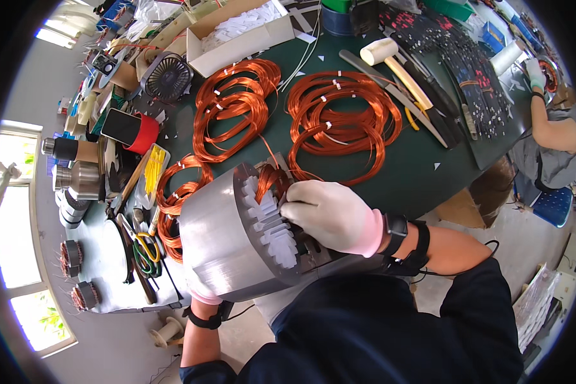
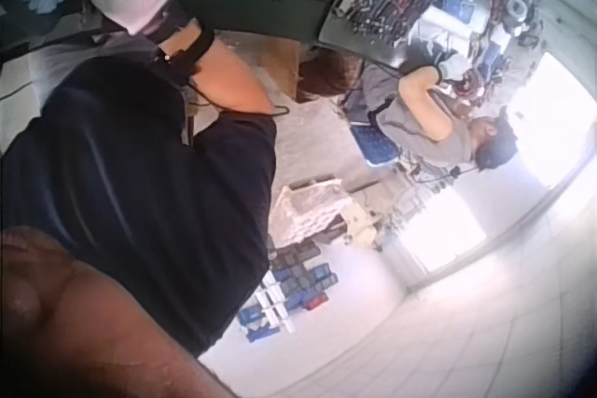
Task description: Inserting and organizing copper wire coils into a motor stator at a workbench.
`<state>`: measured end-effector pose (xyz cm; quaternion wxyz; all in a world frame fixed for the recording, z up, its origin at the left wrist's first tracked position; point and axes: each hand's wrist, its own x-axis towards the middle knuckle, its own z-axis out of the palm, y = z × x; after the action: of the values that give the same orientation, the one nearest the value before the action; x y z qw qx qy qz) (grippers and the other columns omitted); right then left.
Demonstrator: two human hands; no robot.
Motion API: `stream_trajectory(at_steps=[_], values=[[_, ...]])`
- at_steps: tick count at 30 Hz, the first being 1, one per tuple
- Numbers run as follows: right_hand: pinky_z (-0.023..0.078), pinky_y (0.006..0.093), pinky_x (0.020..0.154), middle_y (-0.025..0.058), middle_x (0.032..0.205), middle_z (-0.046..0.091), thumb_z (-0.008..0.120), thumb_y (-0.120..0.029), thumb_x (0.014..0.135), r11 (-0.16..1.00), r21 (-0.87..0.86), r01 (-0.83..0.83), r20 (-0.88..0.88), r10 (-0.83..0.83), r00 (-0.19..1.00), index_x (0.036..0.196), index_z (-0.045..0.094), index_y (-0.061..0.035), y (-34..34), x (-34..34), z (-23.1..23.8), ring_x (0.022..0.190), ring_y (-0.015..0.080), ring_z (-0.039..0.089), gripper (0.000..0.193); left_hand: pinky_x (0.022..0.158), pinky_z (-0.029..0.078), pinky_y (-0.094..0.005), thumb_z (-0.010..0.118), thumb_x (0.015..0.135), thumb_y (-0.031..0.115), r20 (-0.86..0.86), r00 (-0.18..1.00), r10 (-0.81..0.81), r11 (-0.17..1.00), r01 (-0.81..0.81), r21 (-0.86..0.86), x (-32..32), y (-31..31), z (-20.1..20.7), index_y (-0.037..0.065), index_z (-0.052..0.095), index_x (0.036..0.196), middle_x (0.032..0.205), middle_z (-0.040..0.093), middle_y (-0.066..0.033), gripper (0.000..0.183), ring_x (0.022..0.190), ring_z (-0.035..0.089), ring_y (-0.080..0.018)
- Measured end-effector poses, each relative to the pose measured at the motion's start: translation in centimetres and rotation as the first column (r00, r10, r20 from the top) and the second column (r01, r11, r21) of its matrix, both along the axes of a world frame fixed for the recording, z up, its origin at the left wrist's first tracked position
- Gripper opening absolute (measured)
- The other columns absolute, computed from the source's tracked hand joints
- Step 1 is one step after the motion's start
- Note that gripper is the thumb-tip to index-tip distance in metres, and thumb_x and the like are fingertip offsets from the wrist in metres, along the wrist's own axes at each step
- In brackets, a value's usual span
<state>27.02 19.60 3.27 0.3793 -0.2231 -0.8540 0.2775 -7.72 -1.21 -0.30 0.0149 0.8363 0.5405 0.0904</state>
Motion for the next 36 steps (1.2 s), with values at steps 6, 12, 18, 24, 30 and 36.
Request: stream_trajectory(at_steps=[6, 12, 18, 24, 30, 36], values=[[0.048, 0.0299, 0.062, -0.0031, 0.078, 0.053, 0.073, -0.011, 0.075, 0.911, 0.396, 0.115, 0.186, -0.203, 0.961, 0.083, 0.071, -0.0094, -0.5, -0.8, -0.9, 0.067, 0.0130, 0.055, 0.009, 0.103, 0.047, -0.0456, 0.078, 0.086, 0.023, -0.004, 0.999, -0.046, 0.998, 0.046, 0.040, 3.6, 7.7, -1.4, 0.001, 0.056, 0.135, 0.134, 0.060, -0.0238, 0.058, 0.123, 0.059, -0.0368], [0.050, 0.0329, 0.062, -0.0006, 0.075, 0.055, 0.073, -0.011, 0.076, 0.893, 0.449, 0.019, 0.187, -0.115, 0.976, 0.082, 0.069, -0.0087, 0.1, -0.9, -0.7, 0.068, 0.0164, 0.059, 0.008, 0.090, 0.057, -0.0383, 0.072, 0.096, 0.025, 0.606, 0.736, 0.302, 0.947, -0.160, -0.278, 4.5, 8.8, -1.5, -0.001, 0.059, 0.133, 0.123, 0.069, -0.0114, 0.046, 0.109, 0.067, -0.0224], [0.054, 0.0431, 0.079, 0.0087, 0.093, 0.069, 0.076, -0.012, 0.081, 0.979, 0.188, 0.081, -0.069, -0.069, 0.995, 0.095, 0.072, -0.0095, 3.3, 2.8, 1.5, 0.087, 0.0317, 0.065, 0.015, 0.087, 0.054, -0.0411, 0.070, 0.076, 0.000, 0.454, 0.864, 0.218, 0.952, -0.291, 0.098, 7.5, 8.0, 4.9, 0.001, 0.069, 0.116, 0.111, 0.069, -0.0149, 0.040, 0.099, 0.068, -0.0364], [0.049, 0.0487, 0.095, 0.0105, 0.099, 0.067, 0.066, -0.017, 0.090, 0.926, 0.302, 0.227, 0.474, -0.352, 0.807, 0.094, 0.071, -0.0082, 9.6, 4.1, -1.5, 0.100, 0.0328, 0.062, 0.011, 0.083, 0.054, -0.0310, 0.066, 0.079, -0.009, 0.481, 0.814, 0.326, 0.897, -0.427, 0.113, 9.3, 7.1, 8.5, 0.001, 0.068, 0.124, 0.101, 0.063, -0.0106, 0.046, 0.089, 0.066, -0.0207], [0.052, 0.0426, 0.083, 0.0136, 0.096, 0.065, 0.064, -0.009, 0.090, 0.942, 0.166, 0.292, 0.135, -0.315, 0.939, 0.096, 0.068, -0.0039, 8.5, 6.1, 2.5, 0.090, 0.0325, 0.064, 0.008, 0.083, 0.053, -0.0289, 0.065, 0.086, -0.008, 0.625, 0.681, 0.381, 0.839, -0.539, 0.076, 7.9, 4.2, 10.4, 0.000, 0.069, 0.125, 0.101, 0.066, -0.0082, 0.040, 0.088, 0.064, -0.0159], [0.050, 0.0329, 0.066, 0.0134, 0.078, 0.066, 0.066, -0.006, 0.094, 0.940, 0.019, 0.340, -0.066, -0.338, 0.939, 0.101, 0.066, 0.0008, 6.9, 8.5, 10.4, 0.068, 0.0208, 0.062, 0.009, 0.083, 0.051, -0.0296, 0.062, 0.083, -0.010, 0.720, 0.687, 0.100, 0.902, -0.367, 0.225, 9.6, 6.7, 18.1, -0.003, 0.069, 0.120, 0.100, 0.067, -0.0092, 0.039, 0.086, 0.062, -0.0171]])
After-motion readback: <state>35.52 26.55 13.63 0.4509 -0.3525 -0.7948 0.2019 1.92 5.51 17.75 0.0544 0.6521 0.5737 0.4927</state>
